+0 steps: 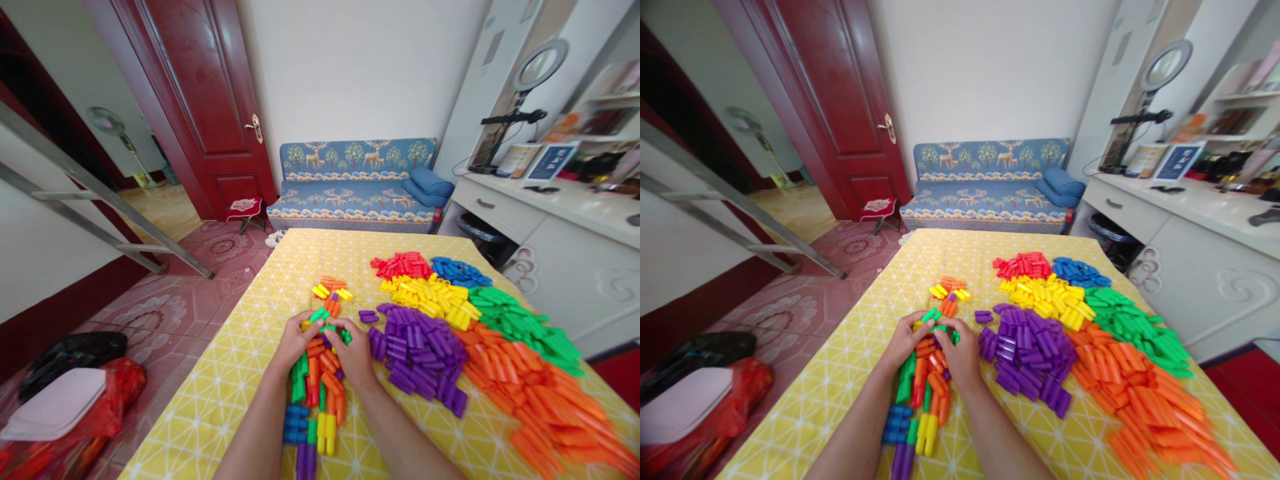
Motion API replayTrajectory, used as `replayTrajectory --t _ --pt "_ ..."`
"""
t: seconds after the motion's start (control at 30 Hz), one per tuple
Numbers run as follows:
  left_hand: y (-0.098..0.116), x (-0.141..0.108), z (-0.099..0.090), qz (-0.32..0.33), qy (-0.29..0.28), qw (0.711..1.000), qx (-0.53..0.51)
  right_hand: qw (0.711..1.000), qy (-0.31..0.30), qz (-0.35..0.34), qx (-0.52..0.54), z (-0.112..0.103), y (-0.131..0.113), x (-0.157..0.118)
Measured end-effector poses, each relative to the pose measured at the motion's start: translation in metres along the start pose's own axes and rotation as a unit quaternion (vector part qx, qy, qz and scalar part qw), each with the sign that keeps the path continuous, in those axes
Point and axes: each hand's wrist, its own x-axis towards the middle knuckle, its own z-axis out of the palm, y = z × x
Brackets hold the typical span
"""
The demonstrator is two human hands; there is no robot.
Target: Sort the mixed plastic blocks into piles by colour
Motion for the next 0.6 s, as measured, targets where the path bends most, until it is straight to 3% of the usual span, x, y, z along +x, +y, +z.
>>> replayTrajectory --t 0.1,0.23,0.37,0.47,0.6 --pt "0.003 -0.001 0.0 0.0 0.009 1.0 0.004 0.999 -0.01 -0.008 -0.03 -0.001 0.0 -0.001" --pt "0.004 0.0 0.0 0.012 0.019 0.999 0.025 0.991 0.021 -0.092 -0.091 -0.004 -0.009 -0.003" --pt "0.001 0.002 0.001 0.022 0.024 0.999 0.042 0.98 0.014 -0.164 -0.113 -0.006 -0.02 -0.006" --pt "-0.001 0.003 0.001 0.02 0.025 0.998 0.052 0.978 0.025 -0.174 -0.117 -0.007 -0.024 -0.01" --pt "-0.003 0.002 0.001 0.017 0.023 0.997 0.067 0.985 0.043 -0.159 -0.044 -0.011 -0.03 -0.014"
